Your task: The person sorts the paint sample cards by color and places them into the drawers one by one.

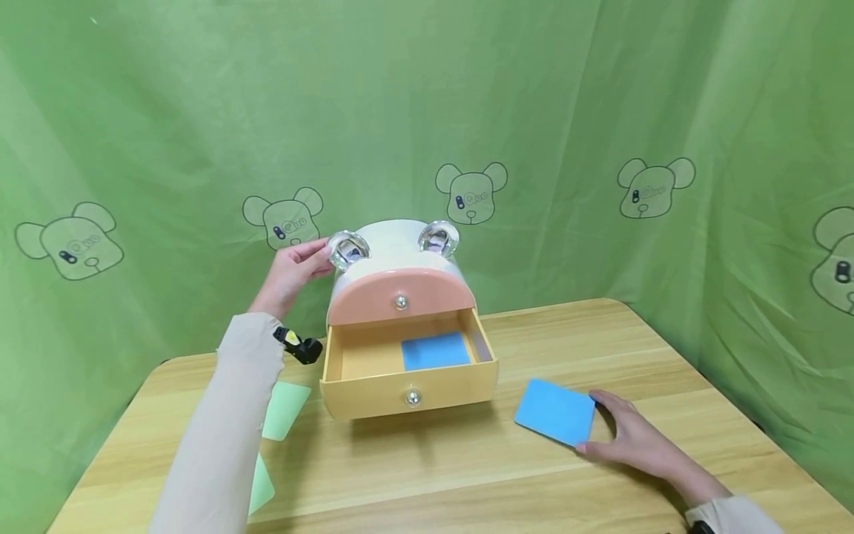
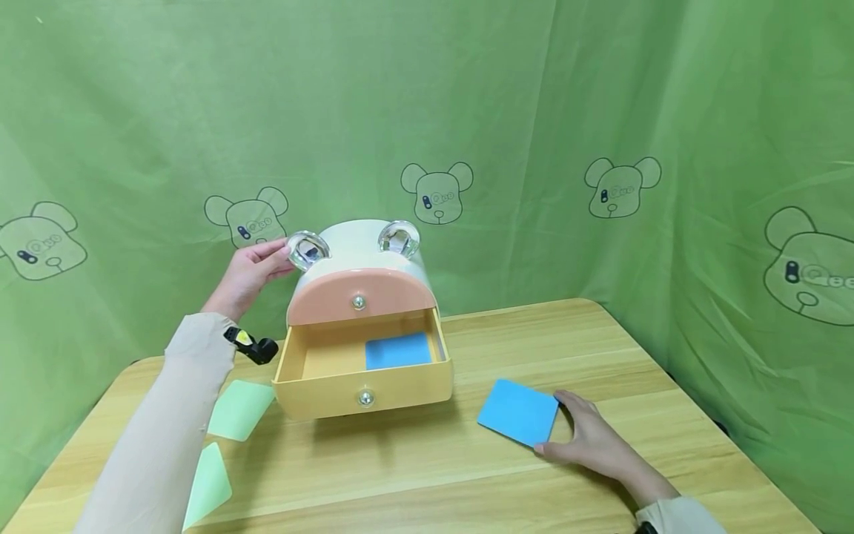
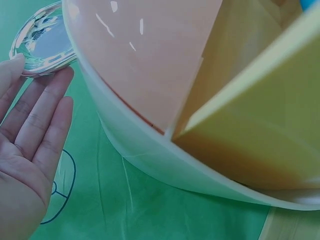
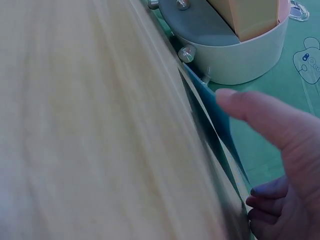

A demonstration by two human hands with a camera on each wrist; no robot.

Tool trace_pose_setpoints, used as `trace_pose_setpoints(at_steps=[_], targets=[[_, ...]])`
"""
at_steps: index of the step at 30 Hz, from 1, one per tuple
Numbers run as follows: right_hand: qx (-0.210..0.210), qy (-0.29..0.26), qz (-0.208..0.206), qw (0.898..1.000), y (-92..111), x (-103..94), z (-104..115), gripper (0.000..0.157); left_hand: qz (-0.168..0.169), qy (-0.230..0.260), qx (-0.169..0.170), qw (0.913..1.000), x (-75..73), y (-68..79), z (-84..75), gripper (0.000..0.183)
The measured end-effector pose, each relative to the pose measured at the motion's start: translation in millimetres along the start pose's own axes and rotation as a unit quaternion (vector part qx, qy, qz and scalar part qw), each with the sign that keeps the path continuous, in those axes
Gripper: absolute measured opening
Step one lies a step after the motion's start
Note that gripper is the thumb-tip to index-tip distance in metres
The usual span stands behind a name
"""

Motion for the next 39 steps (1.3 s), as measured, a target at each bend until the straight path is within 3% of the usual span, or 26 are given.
trace_pose_setpoints(at_steps=[9, 14, 21, 31, 35, 39], targets=[[-0.022, -0.034, -0.025, 0.999, -9, -13.5, 9, 0.088, 0.002, 0.003, 0.003, 1.0, -0.8, -1.2, -0.1, 0.047], [-0.043, -0.035, -0.033, 0.998, -13, -31.3, 16, 0.085, 0.003, 0.002, 0.001, 1.0, -0.4, -1.4, -0.9, 0.047], [-0.095, -0.08, -0.026, 0.992, -23, -60.8, 31, 0.079, -0.001, -0.001, -0.001, 1.0, 0.1, -0.5, -1.7, 0.045], [-0.194, -0.103, -0.011, 0.975, -38, -93.9, 77, 0.07, 0.002, -0.003, -0.001, 1.0, 0.5, -1.1, -1.8, 0.044], [-0.234, -0.106, 0.015, 0.966, -47, -96.4, 99, 0.072, 0.005, -0.008, -0.002, 1.0, 0.6, -0.8, -1.8, 0.045], [-0.245, -0.108, 0.041, 0.963, -58, -90.9, 118, 0.073, 0.006, -0.008, -0.003, 1.0, 0.5, -0.4, -1.6, 0.044]])
Point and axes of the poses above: each hand's wrist, its own y-axis away from the middle knuckle, its own x-axis out of the palm, z = x × y, the point moved 2 cm from there along -y, towards the middle knuckle, and after that the axes turned 9 degrees about z, right-handed, at the moved point
